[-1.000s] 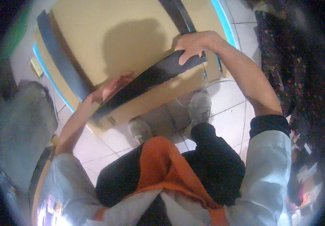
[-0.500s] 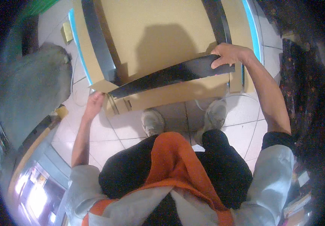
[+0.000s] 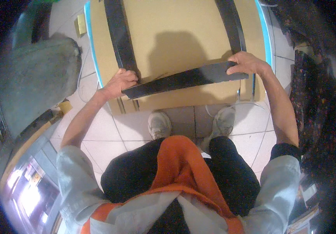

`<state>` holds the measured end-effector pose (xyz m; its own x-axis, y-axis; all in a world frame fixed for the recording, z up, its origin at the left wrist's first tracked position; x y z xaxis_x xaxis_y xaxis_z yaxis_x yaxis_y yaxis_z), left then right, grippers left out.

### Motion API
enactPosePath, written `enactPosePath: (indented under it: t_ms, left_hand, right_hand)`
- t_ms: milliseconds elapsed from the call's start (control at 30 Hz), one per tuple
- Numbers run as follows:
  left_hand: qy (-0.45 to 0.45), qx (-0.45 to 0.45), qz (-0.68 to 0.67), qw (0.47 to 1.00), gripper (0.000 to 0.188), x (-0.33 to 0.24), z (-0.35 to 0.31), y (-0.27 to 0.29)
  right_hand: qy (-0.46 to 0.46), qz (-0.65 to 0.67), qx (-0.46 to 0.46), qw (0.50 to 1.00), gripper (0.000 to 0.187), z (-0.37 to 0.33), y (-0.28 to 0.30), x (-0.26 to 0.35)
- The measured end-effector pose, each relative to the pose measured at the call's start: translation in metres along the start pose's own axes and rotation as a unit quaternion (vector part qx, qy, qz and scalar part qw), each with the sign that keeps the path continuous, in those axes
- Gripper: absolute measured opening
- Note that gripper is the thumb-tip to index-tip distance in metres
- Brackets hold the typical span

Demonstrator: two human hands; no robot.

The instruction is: The person assembles rectangular frames by placing four black strips onto a flat cardboard sheet, aligning them to form a border, and then lifting the assembled frame to place it on a growing stack. This process is repeated multiple times throughout the clip.

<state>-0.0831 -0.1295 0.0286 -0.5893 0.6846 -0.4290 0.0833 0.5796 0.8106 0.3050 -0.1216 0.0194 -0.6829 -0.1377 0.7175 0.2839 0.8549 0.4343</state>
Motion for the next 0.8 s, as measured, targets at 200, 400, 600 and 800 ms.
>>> enactPosePath:
  t_ms: [200, 400, 600, 800]
  left_hand:
    - [-0.057, -0.088, 0.056, 0.993, 0.015, -0.001, 0.012, -0.006]
    - [-0.078, -0.012, 0.157, 0.984, 0.011, -0.004, 0.045, -0.036]
    - [0.088, 0.153, -0.254, 0.951, 0.024, -0.015, 0.061, -0.027]
    - [0.127, 0.333, -0.409, 0.84, 0.035, -0.03, 0.05, -0.039]
  right_hand:
    - [0.029, -0.05, -0.038, 0.998, 0.037, -0.007, 0.001, 0.003]
    - [0.024, -0.049, -0.032, 0.998, 0.039, -0.006, 0.001, 0.007]
    - [0.036, -0.091, -0.085, 0.992, 0.034, -0.01, -0.001, -0.004]
    - [0.032, -0.057, -0.069, 0.995, 0.034, -0.01, -0.002, -0.003]
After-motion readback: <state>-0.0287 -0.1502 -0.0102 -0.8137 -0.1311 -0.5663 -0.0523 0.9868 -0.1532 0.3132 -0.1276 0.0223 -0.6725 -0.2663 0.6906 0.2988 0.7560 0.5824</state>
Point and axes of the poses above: each hand's wrist, its own z-axis towards the middle knuckle, its own y-axis out of the back of the hand, x = y × z, the point moved 5 cm from there along z, towards the middle knuckle, and after that the axes turned 12 degrees about y, right-handed, at the moved point
